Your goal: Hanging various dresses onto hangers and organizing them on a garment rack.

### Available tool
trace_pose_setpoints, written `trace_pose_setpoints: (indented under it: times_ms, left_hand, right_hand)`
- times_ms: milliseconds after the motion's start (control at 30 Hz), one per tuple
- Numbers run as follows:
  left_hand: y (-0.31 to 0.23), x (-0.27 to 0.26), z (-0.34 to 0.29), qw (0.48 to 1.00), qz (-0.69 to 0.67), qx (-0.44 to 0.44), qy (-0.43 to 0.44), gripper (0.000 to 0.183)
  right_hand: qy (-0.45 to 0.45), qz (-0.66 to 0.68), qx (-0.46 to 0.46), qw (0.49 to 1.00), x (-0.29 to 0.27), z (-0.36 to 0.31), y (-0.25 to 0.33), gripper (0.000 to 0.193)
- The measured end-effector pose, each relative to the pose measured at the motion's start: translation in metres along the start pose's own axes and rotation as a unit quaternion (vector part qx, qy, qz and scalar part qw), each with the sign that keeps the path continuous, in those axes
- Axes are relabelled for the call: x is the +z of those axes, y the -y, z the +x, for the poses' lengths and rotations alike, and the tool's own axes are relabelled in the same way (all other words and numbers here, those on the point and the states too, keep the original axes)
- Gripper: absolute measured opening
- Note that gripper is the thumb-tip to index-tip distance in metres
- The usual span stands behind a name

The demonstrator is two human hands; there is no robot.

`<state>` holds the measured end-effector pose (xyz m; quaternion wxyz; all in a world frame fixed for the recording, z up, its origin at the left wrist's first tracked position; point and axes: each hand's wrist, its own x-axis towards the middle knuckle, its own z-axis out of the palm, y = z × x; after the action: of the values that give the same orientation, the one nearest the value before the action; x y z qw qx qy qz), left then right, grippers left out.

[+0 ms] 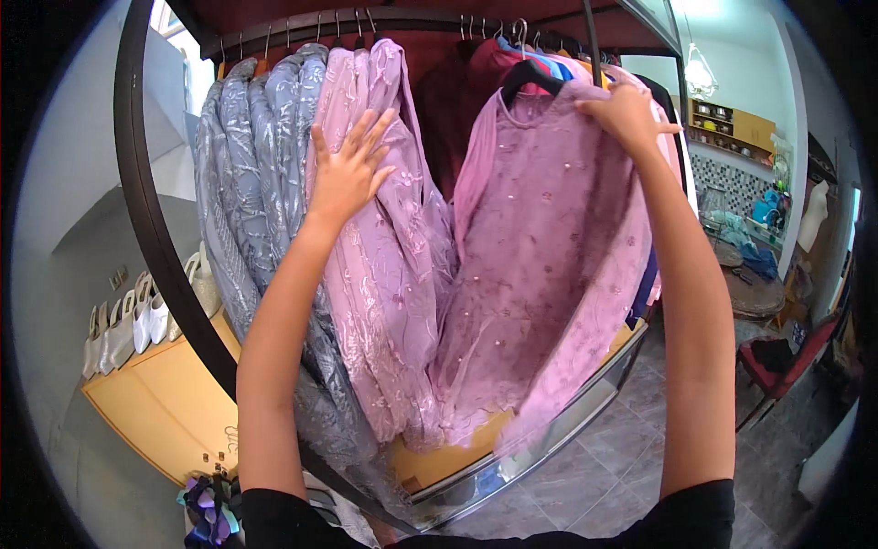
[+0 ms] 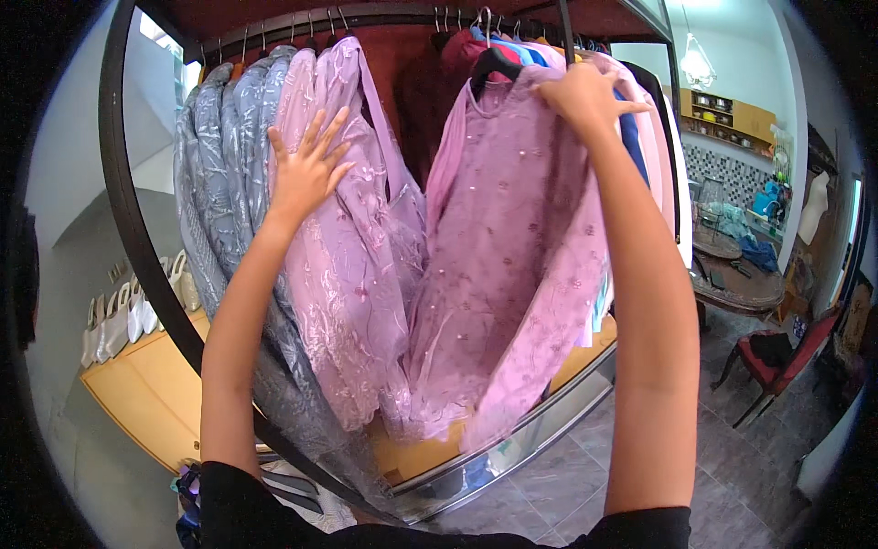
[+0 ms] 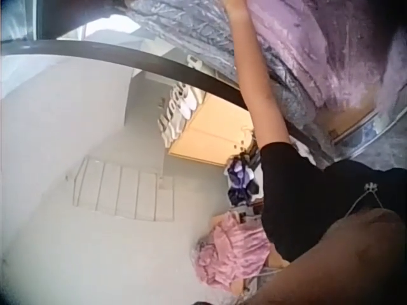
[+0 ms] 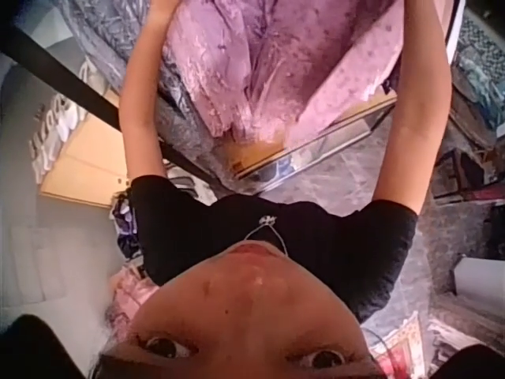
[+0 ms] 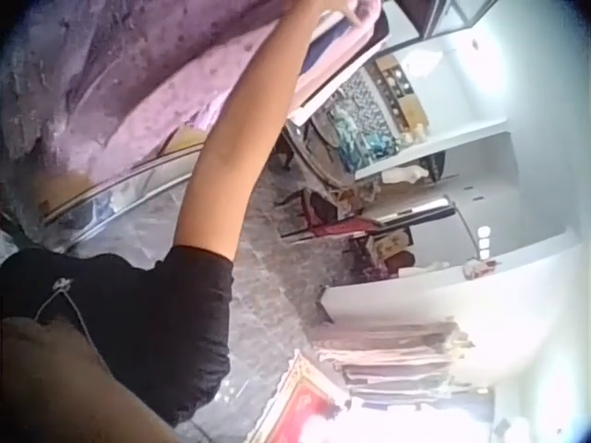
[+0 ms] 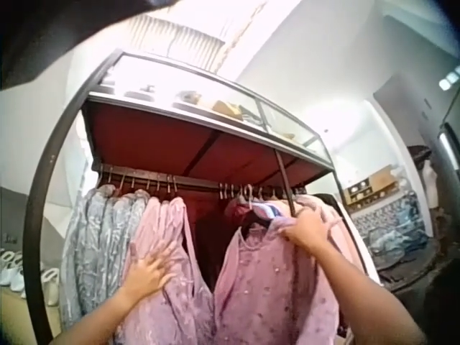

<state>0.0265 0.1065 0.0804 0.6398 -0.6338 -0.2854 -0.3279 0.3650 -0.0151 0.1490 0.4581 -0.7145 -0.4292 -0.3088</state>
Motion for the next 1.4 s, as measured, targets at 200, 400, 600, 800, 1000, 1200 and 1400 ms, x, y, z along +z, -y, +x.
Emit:
trace_pose_setpoints:
  times_ms: [200,400,600,800,1000,1200,1400]
  left_hand:
    - [0.005,0.002,0.002,1.0,0.004,0.008,-0.02,0.034]
    - [0.001,-0.001,-0.001,0.999,-0.033,0.012,-0.017,0.037]
    - [0.006,0.001,0.044,0.992,-0.056,-0.07,-0.085,0.045]
    - [0.031,0.024,0.076,0.973,-0.015,-0.207,-0.098,0.045]
    - [0.035,0.027,0.072,0.972,-0.001,-0.203,-0.116,0.044]
    - [0.038,0.024,0.067,0.978,0.029,-0.19,-0.08,0.045]
    - [0.041,0.027,0.066,0.978,0.047,-0.185,-0.081,0.045]
  right_hand:
    - [-0.063,-0.037,0.004,0.997,0.005,0.001,-0.003,0.064]
    - [0.034,0.055,-0.044,0.997,0.008,0.003,0.048,0.066]
    - [0.0,0.109,-0.068,0.992,0.024,0.023,0.108,0.059]
    - [0.09,0.143,-0.002,0.986,0.031,0.062,0.17,0.063]
    - [0.069,0.213,-0.067,0.972,0.065,0.083,0.2,0.045]
    - [0.067,0.223,-0.112,0.966,0.098,0.092,0.217,0.049]
    - [0.076,0.211,-0.143,0.964,0.124,0.085,0.218,0.054]
